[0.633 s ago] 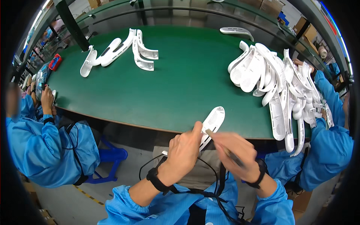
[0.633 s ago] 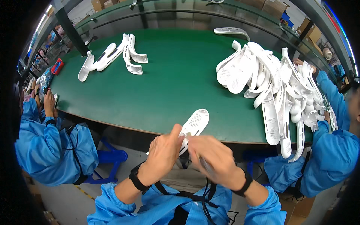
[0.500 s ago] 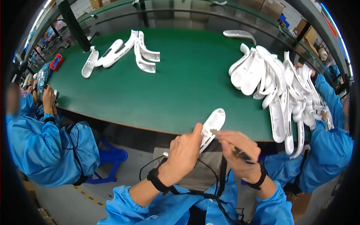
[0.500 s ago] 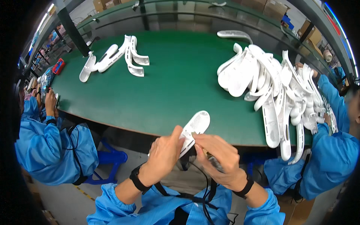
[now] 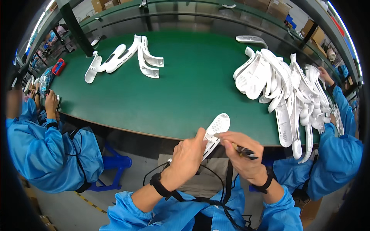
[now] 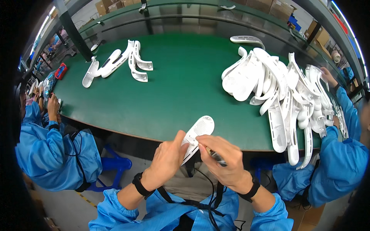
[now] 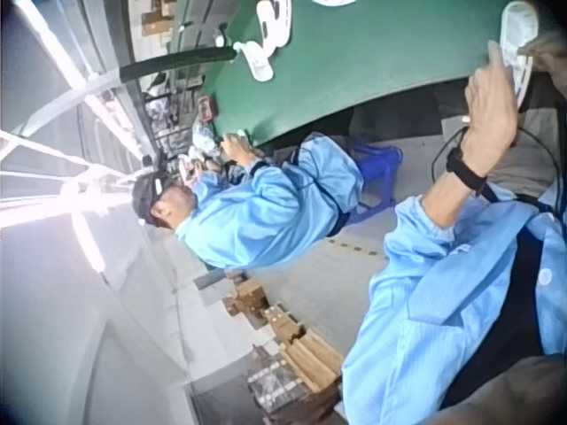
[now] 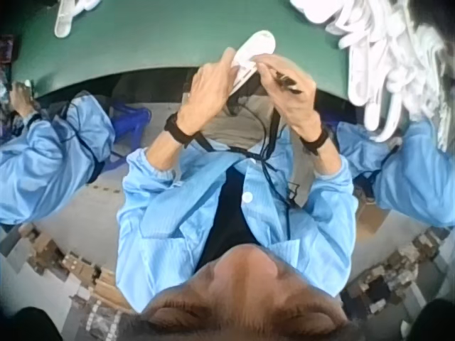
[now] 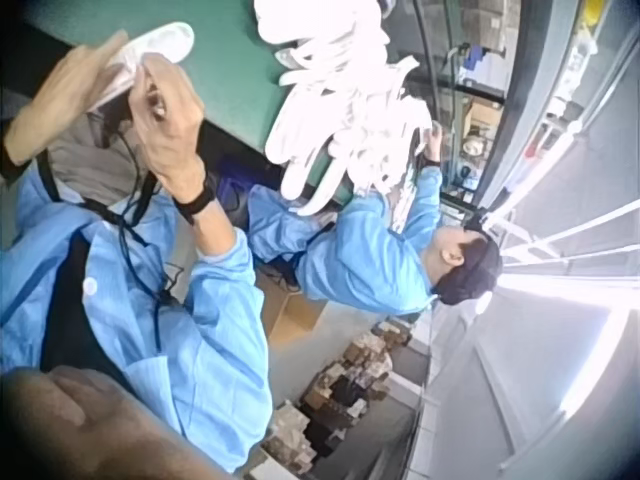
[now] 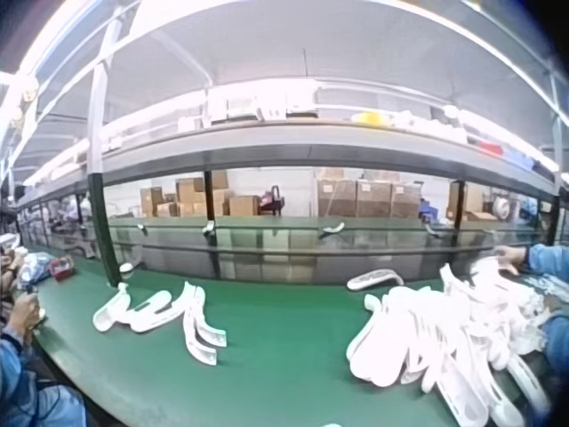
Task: Removing debris and cleaning industrial white plastic curved components at a factory workbench.
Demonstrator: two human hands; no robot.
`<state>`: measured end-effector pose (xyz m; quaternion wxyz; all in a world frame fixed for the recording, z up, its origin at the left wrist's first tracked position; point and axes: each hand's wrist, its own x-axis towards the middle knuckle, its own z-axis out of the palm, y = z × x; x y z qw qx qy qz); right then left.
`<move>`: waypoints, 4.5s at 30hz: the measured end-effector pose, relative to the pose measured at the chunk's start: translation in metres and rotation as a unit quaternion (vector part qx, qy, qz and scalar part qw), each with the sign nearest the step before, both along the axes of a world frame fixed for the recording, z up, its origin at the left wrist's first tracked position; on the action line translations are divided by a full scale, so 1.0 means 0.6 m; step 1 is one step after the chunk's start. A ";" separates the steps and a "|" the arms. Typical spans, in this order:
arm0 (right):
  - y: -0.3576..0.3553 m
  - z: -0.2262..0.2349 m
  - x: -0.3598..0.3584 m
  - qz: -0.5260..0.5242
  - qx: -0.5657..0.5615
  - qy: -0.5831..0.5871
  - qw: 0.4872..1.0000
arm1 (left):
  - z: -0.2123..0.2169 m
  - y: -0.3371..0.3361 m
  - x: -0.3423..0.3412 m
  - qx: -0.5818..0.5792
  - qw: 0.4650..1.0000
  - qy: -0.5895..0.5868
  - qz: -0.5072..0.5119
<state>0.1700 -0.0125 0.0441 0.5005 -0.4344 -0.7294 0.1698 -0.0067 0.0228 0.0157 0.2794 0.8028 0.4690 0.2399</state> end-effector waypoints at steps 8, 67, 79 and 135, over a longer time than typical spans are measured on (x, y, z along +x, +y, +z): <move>-0.009 0.023 -0.009 0.001 -0.022 0.002 1.000 | 0.011 -0.007 0.001 -0.037 0.999 -0.028 0.015; -0.126 0.019 0.053 0.042 -0.505 0.621 0.599 | 0.039 -0.045 -0.074 0.436 0.894 -0.065 -0.078; -0.117 -0.001 0.057 0.054 -0.515 0.650 0.555 | 0.032 -0.042 -0.063 0.381 0.916 -0.100 -0.073; -0.184 -0.037 -0.060 -0.096 -0.186 0.452 0.867 | 0.013 -0.094 0.032 -0.269 0.696 -0.656 0.114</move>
